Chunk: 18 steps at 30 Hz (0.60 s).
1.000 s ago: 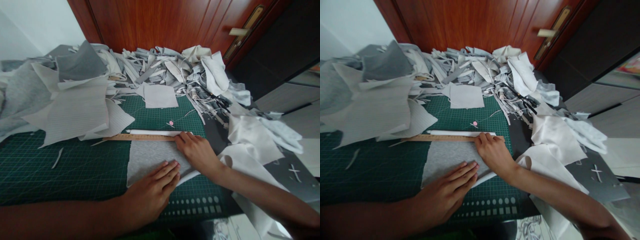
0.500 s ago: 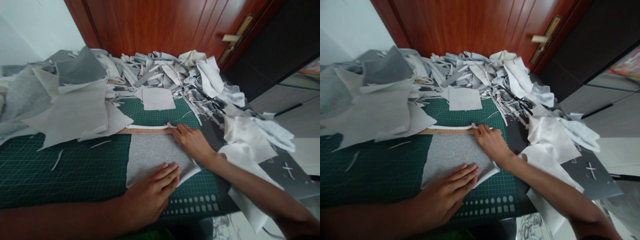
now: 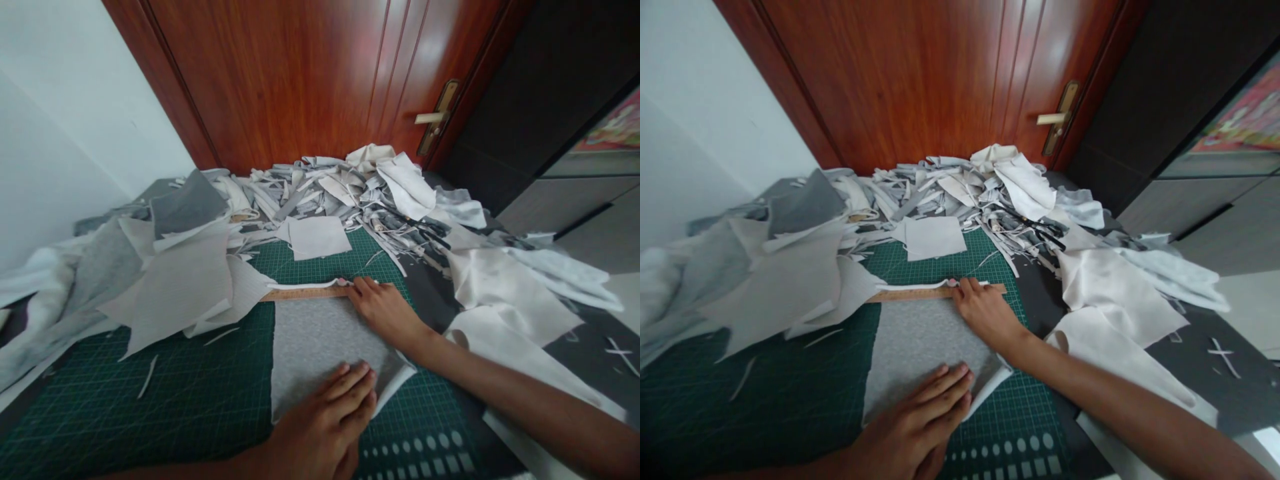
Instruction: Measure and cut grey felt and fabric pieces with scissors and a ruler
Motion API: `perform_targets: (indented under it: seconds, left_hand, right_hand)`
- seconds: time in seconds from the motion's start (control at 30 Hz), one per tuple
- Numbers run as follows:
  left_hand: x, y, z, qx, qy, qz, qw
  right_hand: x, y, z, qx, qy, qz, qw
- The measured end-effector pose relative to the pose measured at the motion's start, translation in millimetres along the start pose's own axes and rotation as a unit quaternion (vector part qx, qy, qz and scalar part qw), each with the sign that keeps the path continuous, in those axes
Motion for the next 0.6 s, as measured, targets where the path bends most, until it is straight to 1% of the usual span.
perform_targets:
  seconds: [0.1, 0.13, 0.2, 0.23, 0.3, 0.37, 0.4, 0.43, 0.47, 0.5, 0.57, 0.6]
  left_hand:
    - [5.8, -5.5, 3.0, -0.034, -0.013, -0.003, 0.999]
    - [11.8, -7.8, 4.2, -0.044, -0.018, -0.012, 0.999]
    - [31.4, -14.8, 4.9, -0.044, -0.010, -0.042, 0.998]
    - [44.7, -21.0, 3.5, -0.027, 0.005, -0.058, 0.998]
    - [75.9, -42.2, -4.2, 0.050, 0.060, -0.059, 0.995]
    - [107.3, -76.9, -18.4, 0.140, 0.106, -0.027, 0.984]
    - [121.1, -99.8, -27.4, 0.198, 0.120, -0.001, 0.973]
    - [132.9, -125.0, -36.3, 0.239, 0.122, 0.032, 0.963]
    - [143.0, -151.7, -44.9, 0.264, 0.132, 0.076, 0.952]
    - [150.8, -179.2, -52.8, 0.280, 0.141, 0.116, 0.942]
    - [158.4, -234.2, -66.4, 0.331, 0.110, 0.146, 0.926]
    - [160.1, -258.6, -71.7, 0.346, 0.102, 0.148, 0.921]
  right_hand:
    - [-2.6, 0.8, -0.8, 0.005, 0.011, 0.011, 1.000]
    - [-3.9, 1.6, -1.4, 0.005, 0.016, 0.019, 1.000]
    - [-6.9, 3.5, -2.6, 0.007, 0.024, 0.035, 0.999]
    - [-8.3, 4.3, -3.1, 0.007, 0.027, 0.042, 0.999]
    - [-10.7, 5.3, -3.8, 0.009, 0.035, 0.050, 0.998]
    - [-12.2, 5.1, -4.1, 0.012, 0.044, 0.052, 0.998]
    - [-12.7, 4.7, -4.2, 0.014, 0.049, 0.052, 0.997]
    - [-13.2, 4.3, -4.3, 0.014, 0.054, 0.052, 0.997]
    - [-13.5, 3.8, -4.4, 0.014, 0.060, 0.051, 0.997]
    - [-14.0, 3.4, -4.4, 0.013, 0.067, 0.051, 0.996]
    - [-15.1, 2.9, -4.5, 0.016, 0.078, 0.050, 0.996]
    - [-15.8, 2.9, -4.4, 0.018, 0.082, 0.049, 0.995]
Point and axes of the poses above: each hand's wrist, its own z-axis towards the middle knuckle, its own x-axis out of the back of the hand, y = z × x, the point moved 2 cm from there along z, towards the middle knuckle, and after that the axes turned 12 degrees about -x, right-handed, at the moved point
